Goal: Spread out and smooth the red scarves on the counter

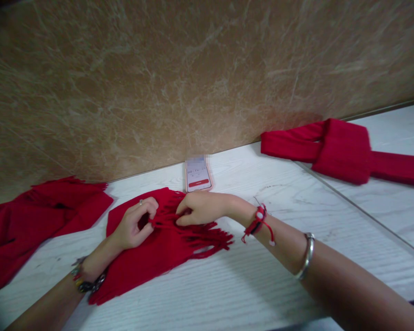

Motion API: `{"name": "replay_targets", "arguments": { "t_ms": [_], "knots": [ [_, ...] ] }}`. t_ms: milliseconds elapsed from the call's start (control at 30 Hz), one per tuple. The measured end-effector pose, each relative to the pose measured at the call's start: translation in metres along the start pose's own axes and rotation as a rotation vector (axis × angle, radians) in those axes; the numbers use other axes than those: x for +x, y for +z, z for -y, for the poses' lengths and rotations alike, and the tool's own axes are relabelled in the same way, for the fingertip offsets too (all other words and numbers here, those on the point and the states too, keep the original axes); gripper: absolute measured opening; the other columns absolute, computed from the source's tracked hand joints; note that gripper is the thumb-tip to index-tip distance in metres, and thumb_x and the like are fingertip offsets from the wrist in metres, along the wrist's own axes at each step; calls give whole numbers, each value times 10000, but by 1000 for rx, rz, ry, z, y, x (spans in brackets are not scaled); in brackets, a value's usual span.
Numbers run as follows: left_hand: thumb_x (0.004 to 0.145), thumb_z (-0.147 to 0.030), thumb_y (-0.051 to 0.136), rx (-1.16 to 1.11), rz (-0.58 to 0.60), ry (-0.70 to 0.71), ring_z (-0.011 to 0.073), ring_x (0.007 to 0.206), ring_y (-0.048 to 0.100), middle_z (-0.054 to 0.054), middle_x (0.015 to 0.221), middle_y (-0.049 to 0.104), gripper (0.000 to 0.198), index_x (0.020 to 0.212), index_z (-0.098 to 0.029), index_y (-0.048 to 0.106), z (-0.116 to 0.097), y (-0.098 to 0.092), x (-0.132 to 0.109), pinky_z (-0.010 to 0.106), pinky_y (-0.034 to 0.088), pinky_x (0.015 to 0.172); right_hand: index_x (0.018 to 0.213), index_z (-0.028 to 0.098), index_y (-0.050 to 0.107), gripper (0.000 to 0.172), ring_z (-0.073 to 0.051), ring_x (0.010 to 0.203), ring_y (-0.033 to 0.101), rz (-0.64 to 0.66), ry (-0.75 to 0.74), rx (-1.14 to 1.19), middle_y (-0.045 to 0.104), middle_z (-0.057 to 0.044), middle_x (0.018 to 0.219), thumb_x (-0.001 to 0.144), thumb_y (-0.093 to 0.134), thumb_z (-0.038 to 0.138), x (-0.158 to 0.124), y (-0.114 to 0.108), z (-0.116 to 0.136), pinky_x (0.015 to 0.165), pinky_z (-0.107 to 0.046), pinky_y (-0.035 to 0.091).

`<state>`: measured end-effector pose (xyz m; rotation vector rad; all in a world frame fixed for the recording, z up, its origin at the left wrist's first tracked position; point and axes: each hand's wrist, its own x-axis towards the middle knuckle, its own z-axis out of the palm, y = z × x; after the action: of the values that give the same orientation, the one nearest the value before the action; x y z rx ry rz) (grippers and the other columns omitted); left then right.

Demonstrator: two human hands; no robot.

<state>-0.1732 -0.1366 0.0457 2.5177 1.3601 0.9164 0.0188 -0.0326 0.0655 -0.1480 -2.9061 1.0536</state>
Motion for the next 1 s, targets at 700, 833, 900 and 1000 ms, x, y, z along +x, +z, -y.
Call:
{"name": "replay_targets", "arguments": {
  "t_ms": [700, 833, 900, 1000],
  "knots": [
    [692, -61, 373, 99, 35, 70, 142, 727, 457, 31, 796, 457, 136, 735, -191, 375, -4, 0, 1, 260, 402, 626, 844, 126, 606, 172, -153, 636, 578, -253, 198, -452, 649, -84, 720, 757, 459, 107, 11, 25, 0, 530, -227, 333],
    [695, -59, 381, 93, 38, 55, 145, 742, 469, 31, 798, 463, 139, 736, -192, 383, -3, 0, 1, 265, 406, 642, 791, 104, 638, 187, -191, 648, 603, -140, 277, -555, 656, -128, 729, 744, 457, 122, 1, 8, -10, 517, -246, 350],
    [695, -54, 384, 82, 32, 66, 144, 745, 470, 30, 799, 464, 143, 736, -191, 388, -2, 0, 0, 263, 405, 647, 777, 106, 650, 195, -194, 639, 606, -80, 337, -545, 658, -133, 730, 742, 459, 128, -5, -1, -16, 508, -245, 359],
    [696, -54, 385, 79, 32, 74, 144, 747, 470, 34, 805, 468, 143, 737, -190, 393, -3, 0, 0, 264, 405, 651, 789, 107, 656, 201, -202, 647, 608, -54, 447, -539, 658, -139, 738, 744, 462, 131, -11, -10, -20, 527, -254, 384]
  ]
}}
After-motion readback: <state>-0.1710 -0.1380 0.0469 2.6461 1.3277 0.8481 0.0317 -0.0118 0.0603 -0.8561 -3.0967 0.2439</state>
